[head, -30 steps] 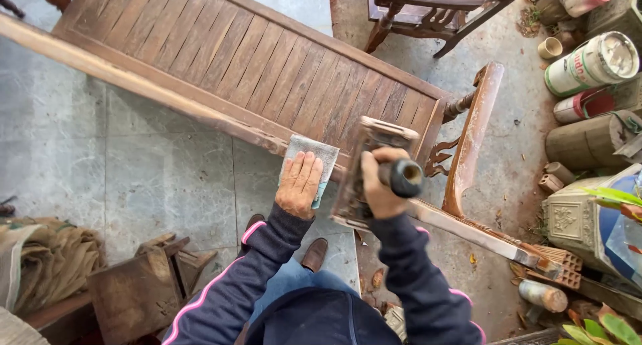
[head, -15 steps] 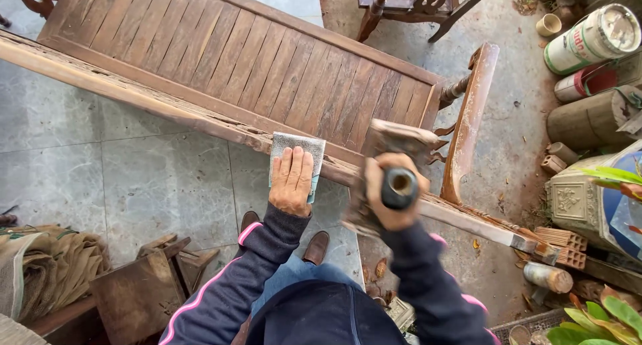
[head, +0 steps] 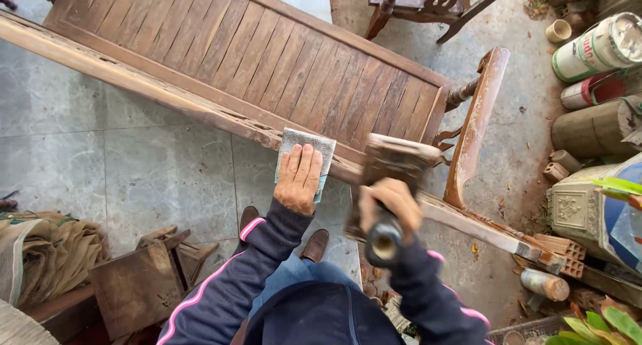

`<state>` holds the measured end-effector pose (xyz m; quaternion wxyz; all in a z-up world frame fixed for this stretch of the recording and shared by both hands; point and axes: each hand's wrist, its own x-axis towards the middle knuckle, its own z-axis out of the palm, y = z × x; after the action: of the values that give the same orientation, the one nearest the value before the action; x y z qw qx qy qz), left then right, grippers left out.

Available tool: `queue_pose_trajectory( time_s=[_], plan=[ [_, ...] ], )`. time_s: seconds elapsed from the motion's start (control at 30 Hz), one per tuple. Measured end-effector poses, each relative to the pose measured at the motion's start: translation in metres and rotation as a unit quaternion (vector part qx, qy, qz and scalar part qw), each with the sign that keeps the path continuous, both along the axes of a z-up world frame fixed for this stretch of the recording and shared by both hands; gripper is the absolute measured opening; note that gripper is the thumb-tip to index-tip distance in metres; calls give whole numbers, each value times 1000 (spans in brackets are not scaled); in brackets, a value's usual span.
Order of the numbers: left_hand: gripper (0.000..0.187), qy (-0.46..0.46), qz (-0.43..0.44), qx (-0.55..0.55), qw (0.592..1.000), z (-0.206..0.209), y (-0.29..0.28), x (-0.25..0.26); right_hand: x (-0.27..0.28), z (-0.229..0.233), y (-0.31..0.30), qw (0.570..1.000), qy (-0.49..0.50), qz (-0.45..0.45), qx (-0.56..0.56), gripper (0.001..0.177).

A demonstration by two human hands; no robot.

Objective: Sanding a wooden bench using handheld sandpaper and an electric power sander.

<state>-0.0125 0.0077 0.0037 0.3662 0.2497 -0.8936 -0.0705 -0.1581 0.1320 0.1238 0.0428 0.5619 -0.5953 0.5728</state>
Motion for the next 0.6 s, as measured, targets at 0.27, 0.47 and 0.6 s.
queue_pose_trajectory(
  time_s=[0.27,0.47,0.6],
  plan=[
    [51,8,-6,3,1000,-2,-2,2,-4,36,35,984,96,-47,139,21],
    [53,21,-9,15,1000,-1,0,4,-9,9,10,974,-94,-136,154,11],
    [56,13,-23,20,999,1,0,6,-10,-28,-24,979,-136,-126,88,16]
  ],
)
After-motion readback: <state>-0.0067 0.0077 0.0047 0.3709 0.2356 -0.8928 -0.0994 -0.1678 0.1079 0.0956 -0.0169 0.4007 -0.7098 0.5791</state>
